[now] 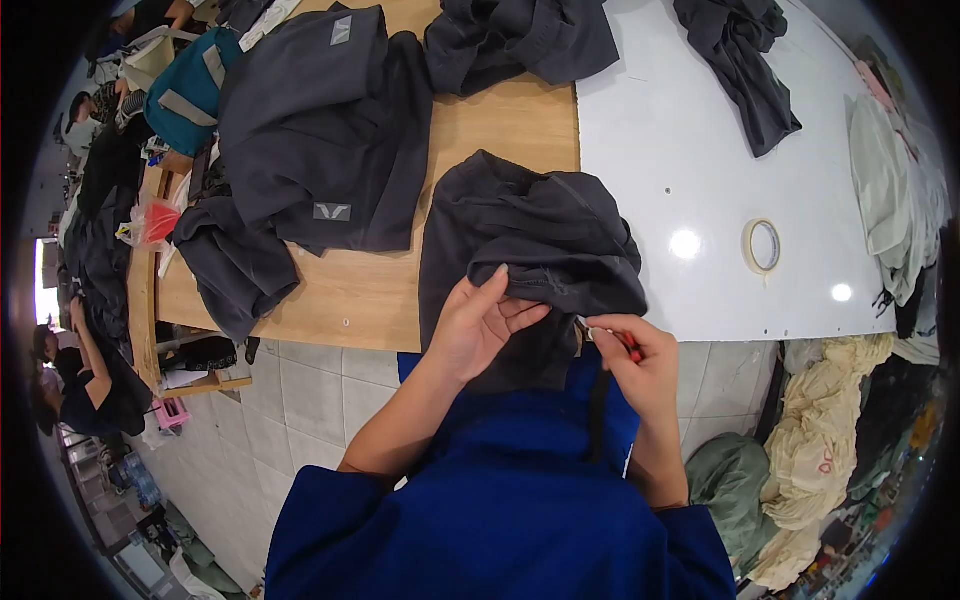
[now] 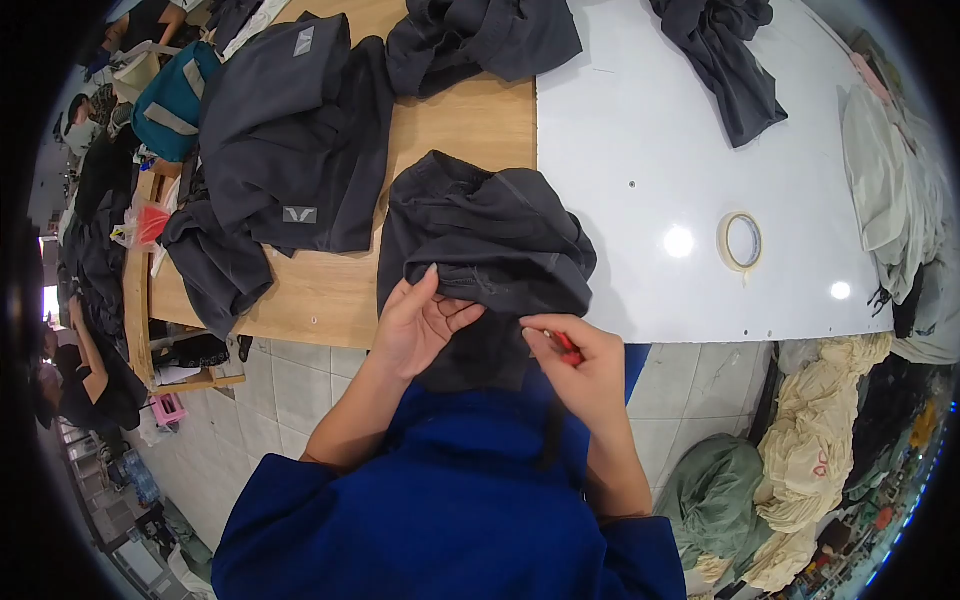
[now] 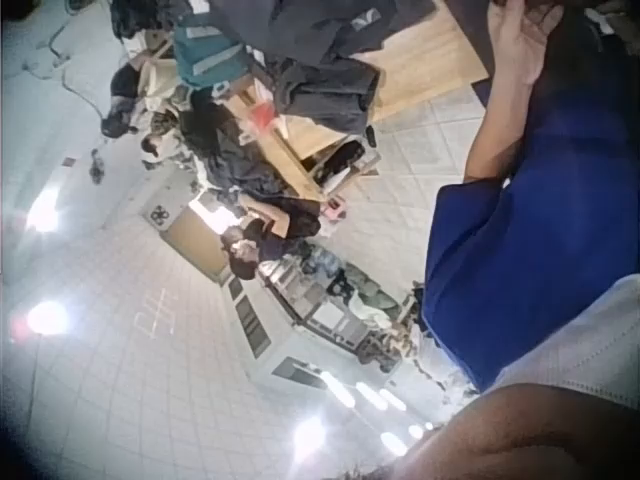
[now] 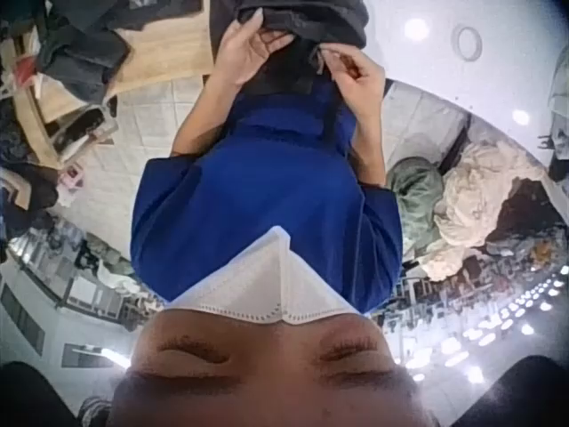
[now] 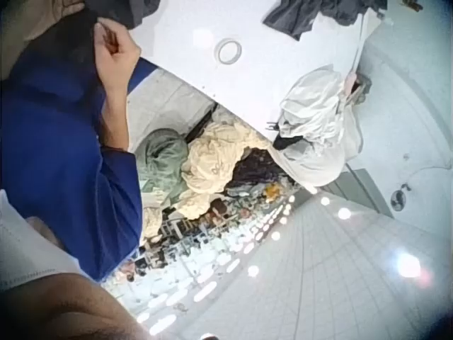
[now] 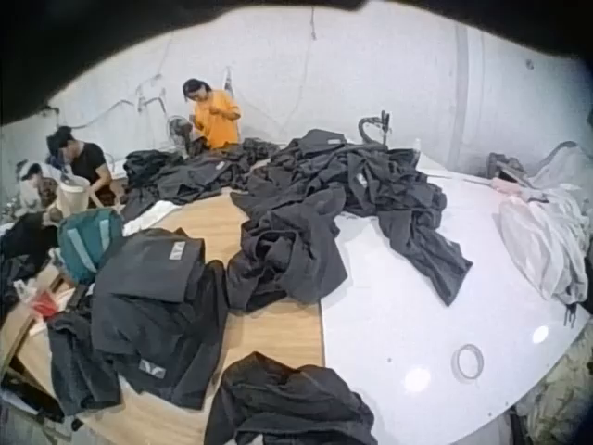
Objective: Trimming excess threads from dark grey shorts using small hand clippers.
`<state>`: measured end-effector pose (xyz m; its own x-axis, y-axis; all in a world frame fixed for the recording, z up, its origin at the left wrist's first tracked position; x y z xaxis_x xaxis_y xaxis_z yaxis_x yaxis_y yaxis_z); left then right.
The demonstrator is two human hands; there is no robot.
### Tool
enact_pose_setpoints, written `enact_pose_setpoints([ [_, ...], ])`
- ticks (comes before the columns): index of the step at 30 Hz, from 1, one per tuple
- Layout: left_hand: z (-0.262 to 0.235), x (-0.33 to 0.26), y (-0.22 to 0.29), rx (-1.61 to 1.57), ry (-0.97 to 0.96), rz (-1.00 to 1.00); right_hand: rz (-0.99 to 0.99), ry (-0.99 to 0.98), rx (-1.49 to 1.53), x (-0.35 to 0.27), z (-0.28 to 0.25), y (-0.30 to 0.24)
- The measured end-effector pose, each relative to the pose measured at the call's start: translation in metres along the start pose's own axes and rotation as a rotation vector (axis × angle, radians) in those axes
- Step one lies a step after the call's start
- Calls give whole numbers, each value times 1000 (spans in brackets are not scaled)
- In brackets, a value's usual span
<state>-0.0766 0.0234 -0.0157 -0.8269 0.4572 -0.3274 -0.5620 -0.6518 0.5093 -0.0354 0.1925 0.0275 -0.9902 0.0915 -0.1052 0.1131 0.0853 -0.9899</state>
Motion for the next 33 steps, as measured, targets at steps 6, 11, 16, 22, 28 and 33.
enact_pose_setpoints([
  [6, 19, -3, -8, 166, 5, 3, -108, 38, -127, 17, 16, -31],
  [11, 21, -2, -7, 91, -7, -19, -504, 209, -277, 8, 13, -50],
  [16, 27, -3, -2, 96, 49, -4, -814, -76, -180, -14, 21, -63],
  [22, 28, 1, 4, 123, 53, 60, -287, 287, 274, -7, -22, -18],
  [28, 29, 0, 3, 119, 97, 66, -504, 217, -397, 1, -9, -53],
  [33, 30, -1, 4, 124, 98, 86, -515, 220, -435, 3, -7, -55],
])
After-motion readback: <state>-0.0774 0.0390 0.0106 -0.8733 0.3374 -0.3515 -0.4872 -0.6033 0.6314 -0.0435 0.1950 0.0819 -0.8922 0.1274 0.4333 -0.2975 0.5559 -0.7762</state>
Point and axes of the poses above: each hand's wrist, its own x-axis towards the middle knuckle, its own z-axis out of the palm, y = z × x, the point moved 8 cm from there along x, towards the middle knuckle, and after that the axes turned 4 degrees about x, right-handed, at the moved point
